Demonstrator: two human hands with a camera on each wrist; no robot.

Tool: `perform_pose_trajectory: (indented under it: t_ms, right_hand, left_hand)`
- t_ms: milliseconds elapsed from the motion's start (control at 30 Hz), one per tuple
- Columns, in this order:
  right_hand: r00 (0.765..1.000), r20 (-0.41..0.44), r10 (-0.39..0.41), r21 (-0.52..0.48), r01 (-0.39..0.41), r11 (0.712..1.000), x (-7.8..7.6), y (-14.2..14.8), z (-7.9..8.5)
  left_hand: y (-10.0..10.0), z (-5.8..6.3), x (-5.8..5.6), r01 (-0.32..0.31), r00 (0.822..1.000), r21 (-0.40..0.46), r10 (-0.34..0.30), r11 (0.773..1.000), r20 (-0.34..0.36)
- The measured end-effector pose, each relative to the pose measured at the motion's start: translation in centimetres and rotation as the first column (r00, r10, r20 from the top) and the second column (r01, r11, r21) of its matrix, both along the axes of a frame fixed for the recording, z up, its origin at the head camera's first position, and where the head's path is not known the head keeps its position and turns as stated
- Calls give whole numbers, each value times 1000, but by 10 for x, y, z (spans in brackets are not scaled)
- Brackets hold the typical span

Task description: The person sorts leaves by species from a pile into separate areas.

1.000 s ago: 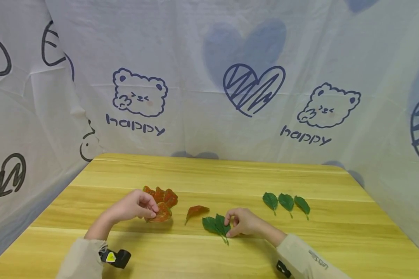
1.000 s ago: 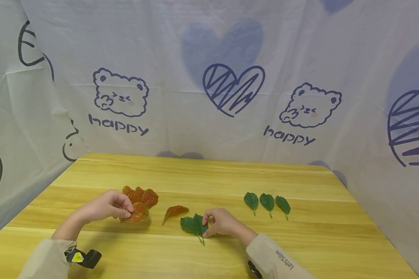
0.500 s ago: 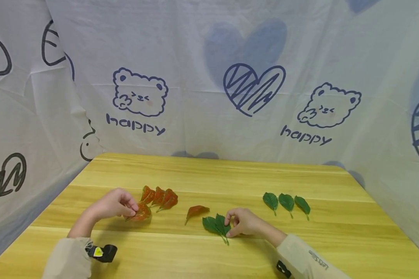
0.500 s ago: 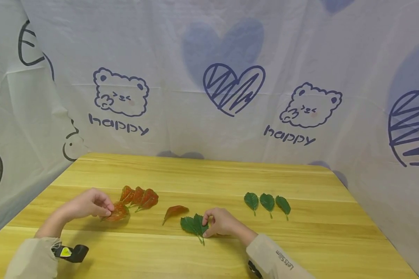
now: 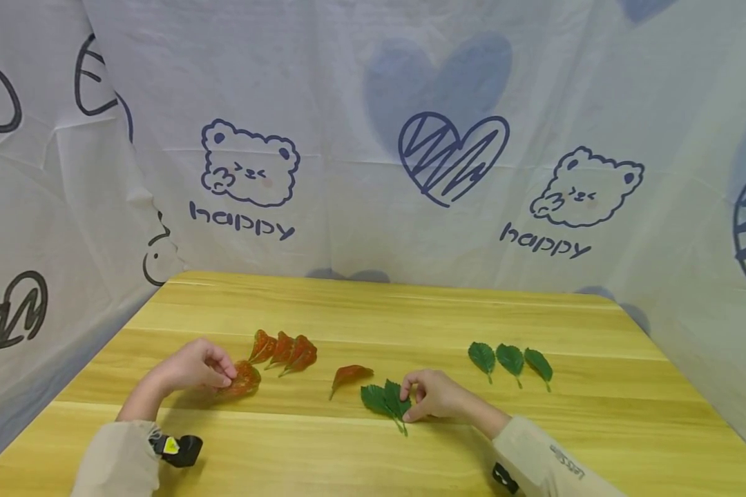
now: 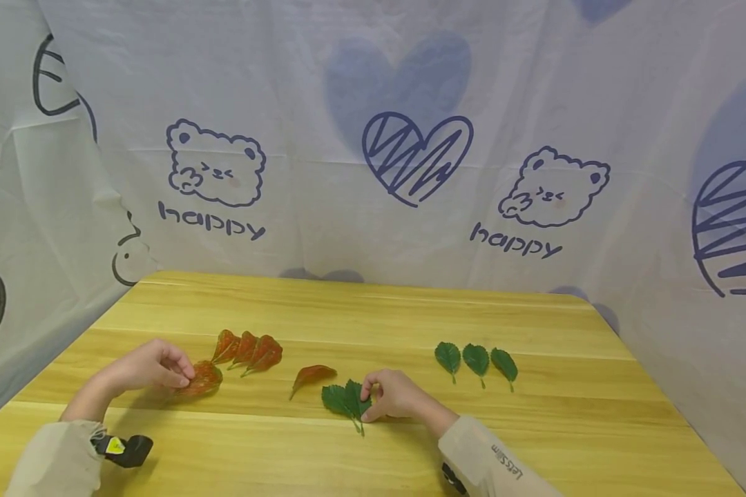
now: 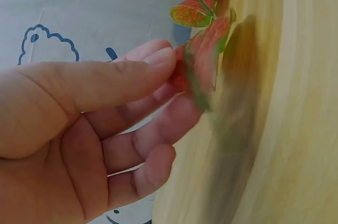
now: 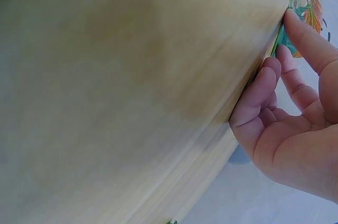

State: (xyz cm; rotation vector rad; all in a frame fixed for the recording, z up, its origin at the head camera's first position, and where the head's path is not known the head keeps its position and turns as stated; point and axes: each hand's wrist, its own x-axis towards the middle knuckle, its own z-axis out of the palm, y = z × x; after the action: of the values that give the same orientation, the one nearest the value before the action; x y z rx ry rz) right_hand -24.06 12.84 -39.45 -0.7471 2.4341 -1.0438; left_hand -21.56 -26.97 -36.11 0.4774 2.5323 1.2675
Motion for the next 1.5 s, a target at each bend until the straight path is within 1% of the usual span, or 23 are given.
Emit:
perform_pose_trajectory:
  t_ms: [100,167,367,500,600,733,833,967,1067,1167,1300,1500]
  right_hand:
    - [1000,-6,3,1,-3,1000,0,0,0]
    - [1000,-6,3,0,-3,1000,0,0,0]
    - [1000,2,-1,-9,1,1000,1,-1,2]
    - [1000,-3,2,-7,-2,1000,2,-1,2]
    - [1000,-8,5,-2,-5,1000,2,-1,2]
    - [1000,-15,9,4,-9,1000,1,0,2]
    - [1000,-15,11,4,-11,1000,1,0,2]
    - [1000,-14,10,-2,-10,1000,2,-1,2]
    - [1000,-17,12,-3,-12,1000,2,-1,1]
    - [1000,-18,15,-3,-15,1000,2,-1,0]
    - [1000,-12,17,-6,-17,1000,1,0,-1]
    - [999,-41,29,5,-29,1000,2,1,0]
  left_hand:
    - [-1,0,0,13,1000,-6,-13,1000,6]
    - [-1,1,-1,4,1000,-20,-4,1000,4]
    - [3,11,-2,-63,997,-70,60,996,-39]
    - [8,17,0,-125,991,-112,118,986,-66]
    - [12,20,2,-158,985,-127,148,979,-87]
    - [22,23,2,-155,982,-125,139,980,-129]
    - [32,26,1,-132,982,-116,114,985,-152]
    - [45,28,-1,-110,983,-100,93,989,-159]
    - [54,28,-4,-114,981,-85,99,990,-168]
    - [63,28,-5,-114,977,-62,101,992,-187]
    - [73,26,-7,-99,972,-40,88,994,-216]
    - [91,22,-12,-92,972,-29,83,995,-221]
